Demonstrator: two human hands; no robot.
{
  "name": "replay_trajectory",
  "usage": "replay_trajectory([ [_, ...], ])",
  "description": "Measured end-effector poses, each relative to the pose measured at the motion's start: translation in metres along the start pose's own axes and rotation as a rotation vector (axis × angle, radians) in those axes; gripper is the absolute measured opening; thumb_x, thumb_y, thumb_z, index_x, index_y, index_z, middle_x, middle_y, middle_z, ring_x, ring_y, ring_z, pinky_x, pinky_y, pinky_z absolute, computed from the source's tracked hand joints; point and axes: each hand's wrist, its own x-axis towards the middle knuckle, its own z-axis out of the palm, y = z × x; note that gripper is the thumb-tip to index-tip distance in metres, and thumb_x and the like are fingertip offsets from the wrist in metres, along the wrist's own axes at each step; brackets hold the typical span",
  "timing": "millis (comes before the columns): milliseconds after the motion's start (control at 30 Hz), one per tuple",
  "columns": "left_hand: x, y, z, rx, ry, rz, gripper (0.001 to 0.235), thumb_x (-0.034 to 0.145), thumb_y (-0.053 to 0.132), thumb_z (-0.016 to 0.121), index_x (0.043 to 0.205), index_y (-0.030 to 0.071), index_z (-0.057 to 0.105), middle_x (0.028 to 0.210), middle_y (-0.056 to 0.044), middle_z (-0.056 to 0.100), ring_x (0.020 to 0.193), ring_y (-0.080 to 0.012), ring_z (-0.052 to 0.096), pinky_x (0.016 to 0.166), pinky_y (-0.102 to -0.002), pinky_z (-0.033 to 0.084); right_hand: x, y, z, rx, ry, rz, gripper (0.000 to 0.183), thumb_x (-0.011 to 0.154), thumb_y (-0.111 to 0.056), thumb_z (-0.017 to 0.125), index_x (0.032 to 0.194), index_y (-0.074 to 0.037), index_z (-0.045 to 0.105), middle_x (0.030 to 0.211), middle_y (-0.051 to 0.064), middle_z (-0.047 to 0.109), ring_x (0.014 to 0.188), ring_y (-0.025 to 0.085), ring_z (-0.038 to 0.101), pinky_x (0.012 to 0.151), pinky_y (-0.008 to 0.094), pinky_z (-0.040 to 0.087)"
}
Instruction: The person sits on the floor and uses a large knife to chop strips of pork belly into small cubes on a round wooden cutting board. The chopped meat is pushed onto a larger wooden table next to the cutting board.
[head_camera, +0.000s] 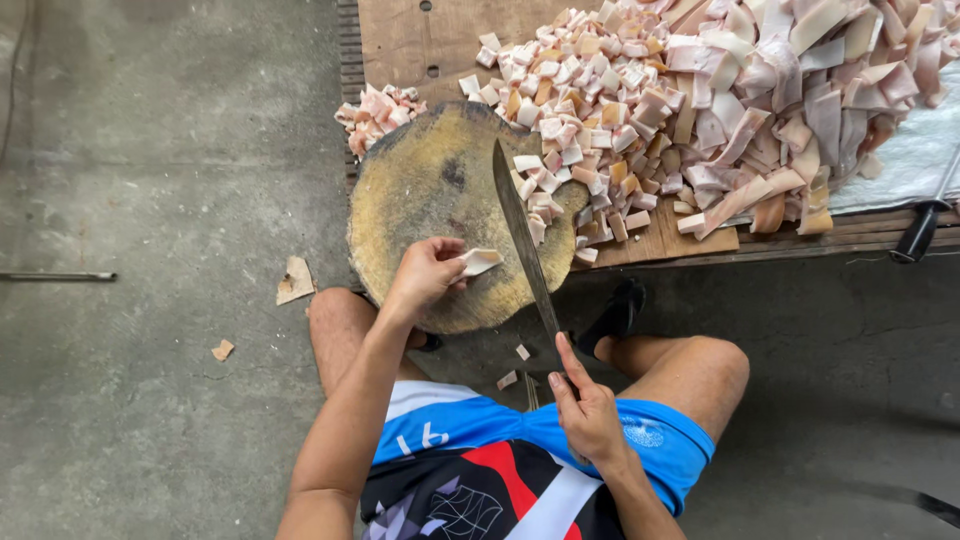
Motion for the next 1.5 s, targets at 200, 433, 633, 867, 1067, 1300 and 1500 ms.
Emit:
replay_trajectory([
  [200,-0.031,0.0,0.001,0.512,0.378,0.254,0.048,0.081,0.01,0.078,0.127,0.002,0.067,0.112,-0.02,0.069,0.099,-0.0297,0.07,0.087,-0.039,0.056,-0.013,-0.023,-0.026,-0.146,0.053,-0.542,0.067,0.098,-0.004,0.066,0.158,-0.02,0.041,0.073,0.003,0.061,0.055,0.009,0.05,0.051,0.025,0.043],
  [433,-0.04,0.0,-0.01,0.456,0.392,0.227,0.047,0.085,0.012,0.074,0.13,0.002,0.066,0.117,-0.019,0.07,0.107,-0.0308,0.07,0.093,-0.039,0.055,0.017,0.007,0.022,-0.333,0.007,-0.611,0.066,0.098,-0.008,0.065,0.158,-0.023,0.041,0.084,0.012,0.067,0.067,0.026,0.063,0.06,0.035,0.05],
  [633,-0.045,-0.027,-0.019,0.731,0.531,0.31,0.04,0.087,0.015,0.077,0.122,-0.001,0.068,0.111,-0.026,0.068,0.101,-0.0392,0.067,0.088,-0.045,0.053,0.013,-0.009,0.021,-0.422,-0.025,-0.253,0.057,0.097,-0.015,0.064,0.152,-0.023,0.051,0.073,0.016,0.068,0.062,0.03,0.064,0.061,0.039,0.052],
  [867,-0.034,-0.029,-0.004,0.43,0.46,0.377,0.03,0.088,0.013,0.072,0.115,0.0,0.072,0.097,-0.017,0.074,0.089,-0.0287,0.072,0.082,-0.039,0.057,-0.006,-0.037,-0.012,-0.206,0.017,-0.511,0.066,0.096,-0.005,0.066,0.156,-0.017,0.041,0.069,0.008,0.059,0.054,0.017,0.053,0.053,0.031,0.047],
  [1067,-0.053,-0.014,-0.011,0.443,0.546,0.28,0.032,0.086,0.013,0.074,0.115,0.003,0.074,0.091,-0.012,0.076,0.077,-0.0216,0.073,0.072,-0.036,0.058,0.001,0.002,0.027,-0.271,0.055,-0.597,0.064,0.097,-0.006,0.066,0.156,-0.018,0.043,0.081,0.014,0.067,0.063,0.028,0.065,0.058,0.035,0.051],
  [1300,-0.059,-0.029,-0.012,0.389,0.409,0.146,0.024,0.085,0.015,0.075,0.104,0.002,0.075,0.076,-0.01,0.075,0.06,-0.0171,0.07,0.059,-0.033,0.055,0.007,0.001,0.02,-0.401,-0.046,-0.261,0.061,0.098,-0.015,0.064,0.157,-0.019,0.045,0.077,0.021,0.066,0.065,0.038,0.063,0.061,0.042,0.05],
  [1500,-0.049,-0.035,-0.01,0.313,0.414,0.215,0.015,0.087,0.013,0.074,0.094,0.0,0.077,0.072,-0.008,0.074,0.061,-0.0118,0.069,0.058,-0.029,0.054,-0.014,-0.017,0.0,-0.178,0.019,-0.429,0.059,0.099,-0.008,0.067,0.154,-0.017,0.046,0.069,0.014,0.058,0.055,0.028,0.053,0.055,0.031,0.049],
])
